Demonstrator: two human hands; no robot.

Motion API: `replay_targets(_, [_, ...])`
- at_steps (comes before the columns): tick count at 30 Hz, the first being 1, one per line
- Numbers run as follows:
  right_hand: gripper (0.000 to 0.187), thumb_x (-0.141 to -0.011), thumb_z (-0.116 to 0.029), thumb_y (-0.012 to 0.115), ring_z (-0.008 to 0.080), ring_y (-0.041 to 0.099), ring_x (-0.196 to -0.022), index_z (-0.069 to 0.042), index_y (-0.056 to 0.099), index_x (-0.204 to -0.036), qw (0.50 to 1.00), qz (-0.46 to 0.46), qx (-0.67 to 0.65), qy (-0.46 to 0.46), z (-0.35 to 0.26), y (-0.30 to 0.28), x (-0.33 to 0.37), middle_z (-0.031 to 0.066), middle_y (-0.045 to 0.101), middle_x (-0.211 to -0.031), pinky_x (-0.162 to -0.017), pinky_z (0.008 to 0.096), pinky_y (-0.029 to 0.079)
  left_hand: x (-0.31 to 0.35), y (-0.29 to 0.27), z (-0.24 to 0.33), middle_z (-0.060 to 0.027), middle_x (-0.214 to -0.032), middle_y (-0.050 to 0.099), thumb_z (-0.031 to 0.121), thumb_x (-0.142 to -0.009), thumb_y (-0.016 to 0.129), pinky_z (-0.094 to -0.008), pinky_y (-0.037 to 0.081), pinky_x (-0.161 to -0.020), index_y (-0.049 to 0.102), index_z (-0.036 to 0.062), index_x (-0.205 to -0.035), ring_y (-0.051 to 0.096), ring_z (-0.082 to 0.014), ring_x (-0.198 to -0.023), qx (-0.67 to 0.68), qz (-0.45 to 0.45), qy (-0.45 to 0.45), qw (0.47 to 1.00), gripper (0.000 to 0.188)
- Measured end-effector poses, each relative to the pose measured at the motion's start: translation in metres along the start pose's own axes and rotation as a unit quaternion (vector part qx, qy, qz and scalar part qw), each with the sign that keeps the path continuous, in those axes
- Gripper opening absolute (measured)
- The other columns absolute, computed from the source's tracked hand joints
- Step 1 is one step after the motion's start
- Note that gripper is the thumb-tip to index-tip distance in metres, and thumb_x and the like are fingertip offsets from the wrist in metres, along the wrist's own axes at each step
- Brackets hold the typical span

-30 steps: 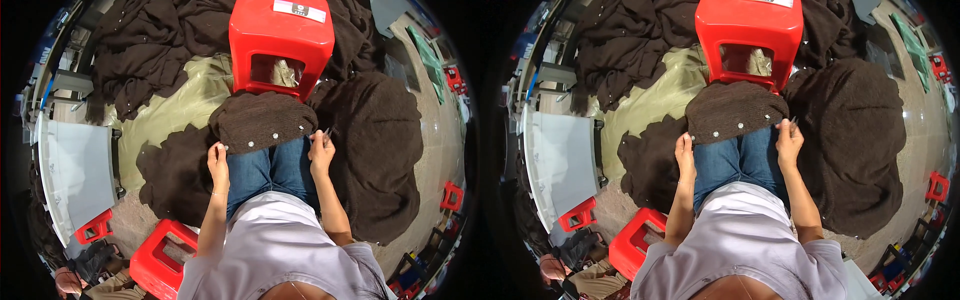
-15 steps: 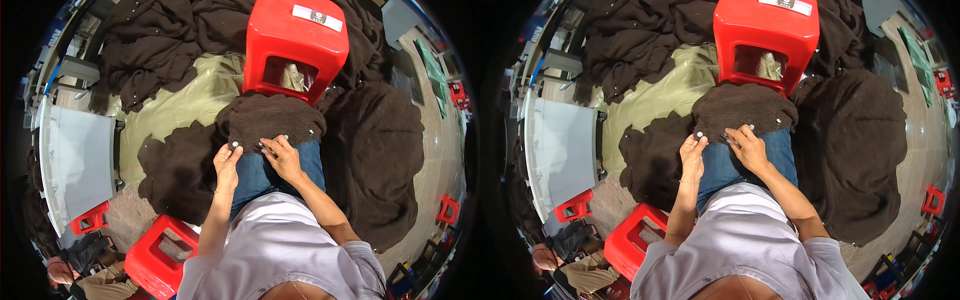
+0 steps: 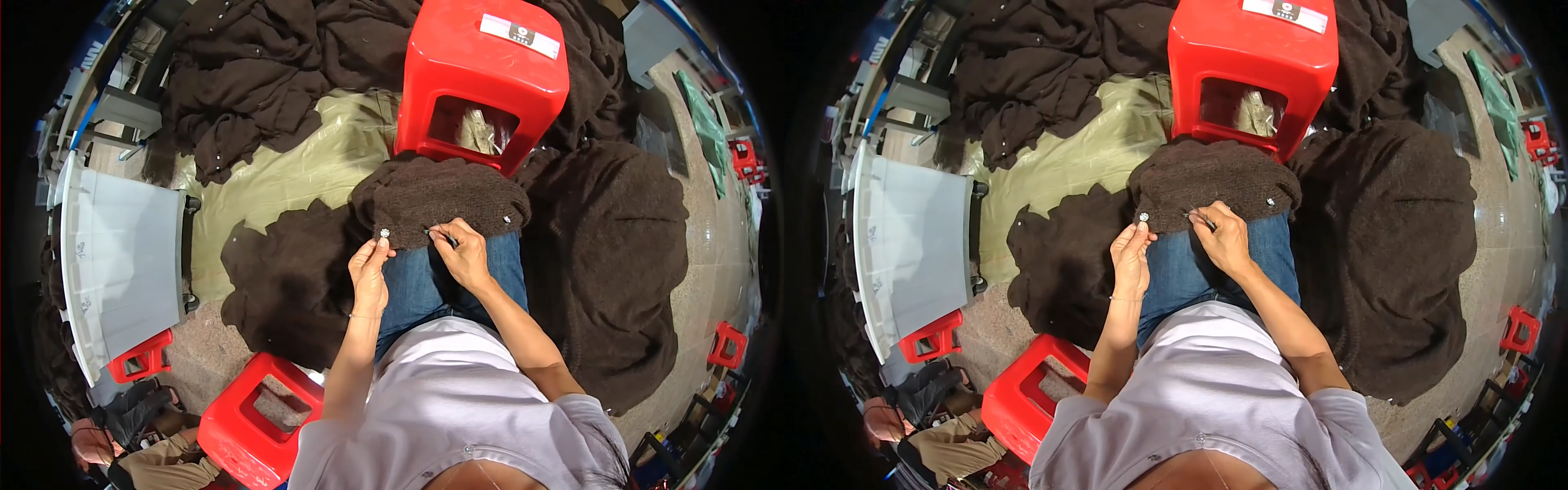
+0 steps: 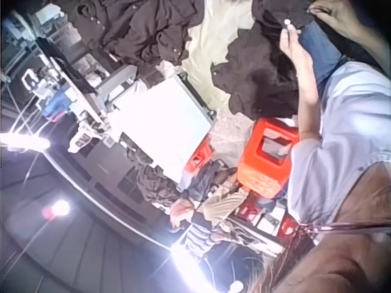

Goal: Fastening or checking metal snaps on fabric pieces in a sewing factory.

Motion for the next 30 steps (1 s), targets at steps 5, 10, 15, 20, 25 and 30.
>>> replay_targets(5, [0.016, -0.084, -0.012, 0.067, 0.0282, 0.066, -0.074, 0.000, 0.071, -0.092, 1.000, -0.010, -0.008, 0.016, 0.000, 0.000, -0.002, 0.0137, 0.064, -0.082, -0.069, 0.0346, 0.051, 0.002, 0.001, 0.003, -0.0007, -0.084, 0.064, 0.008, -0.090, 0.067, -0.0242, 0.045, -0.076, 0.066, 0.0038, -0.090, 0.057, -0.0107, -0.076, 0.004, -0.008, -0.001, 1.000, 0.005])
replay_targets(10, [0.016, -0.084, -0.013, 0.067, 0.0274, 0.067, -0.077, 0.001, 0.072, -0.092, 0.999, -0.017, -0.017, 0.030, -0.003, -0.001, -0.002, 0.0140, 0.066, -0.084, -0.071, 0.0331, 0.051, 0.008, 0.009, 0.004, -0.0011, -0.089, 0.066, 0.005, -0.088, 0.068, -0.0228, 0.044, -0.077, 0.068, 0.0018, -0.098, 0.056, -0.0088, -0.078, -0.014, -0.007, 0.020, 1.000, 0.010])
replay_targets(15, [0.016, -0.083, -0.011, 0.068, 0.0270, 0.068, -0.079, 0.001, 0.071, -0.094, 0.999, -0.021, -0.018, 0.036, 0.000, -0.001, -0.003, 0.0138, 0.067, -0.087, -0.073, 0.0328, 0.051, 0.010, 0.011, -0.001, -0.0018, -0.094, 0.068, -0.003, -0.088, 0.067, -0.0216, 0.048, -0.081, 0.067, 0.0004, -0.100, 0.060, -0.0065, -0.084, -0.053, -0.001, 0.051, 0.997, 0.013])
replay_targets(20, [0.019, -0.082, -0.010, 0.070, 0.0257, 0.067, -0.076, 0.000, 0.070, -0.097, 1.000, 0.008, -0.011, -0.004, -0.028, -0.002, -0.002, 0.0133, 0.067, -0.086, -0.070, 0.0325, 0.052, 0.011, 0.007, -0.007, -0.0016, -0.094, 0.068, -0.004, -0.087, 0.067, -0.0203, 0.048, -0.077, 0.067, -0.0002, -0.101, 0.060, -0.0060, -0.082, -0.115, 0.008, 0.079, 0.990, 0.015])
replay_targets(25, [0.022, -0.078, -0.008, 0.074, 0.0231, 0.065, -0.071, 0.000, 0.071, -0.098, 0.996, -0.040, -0.027, -0.076, -0.043, 0.017, -0.004, 0.0116, 0.064, -0.081, -0.064, 0.0314, 0.051, 0.011, 0.005, -0.012, -0.0013, -0.093, 0.067, -0.006, -0.087, 0.066, -0.0206, 0.048, -0.078, 0.067, -0.0012, -0.101, 0.059, -0.0058, -0.083, -0.103, -0.017, 0.099, 0.990, 0.014])
replay_targets(30, [0.017, -0.081, -0.011, 0.070, 0.0284, 0.066, -0.070, 0.000, 0.072, -0.094, 0.998, -0.039, -0.027, -0.033, -0.033, 0.026, -0.004, 0.0135, 0.065, -0.080, -0.064, 0.0345, 0.052, 0.013, 0.010, -0.012, -0.0011, -0.093, 0.067, -0.007, -0.088, 0.063, -0.0208, 0.048, -0.080, 0.068, -0.0021, -0.100, 0.059, -0.0062, -0.085, -0.115, -0.025, 0.098, 0.988, 0.014])
Point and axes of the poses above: each hand's wrist, its own x-axis away from the middle knuckle, its own y-axis out of the palm, z = x × y, the point moved 3 cm from there along -x, towards the middle knuckle
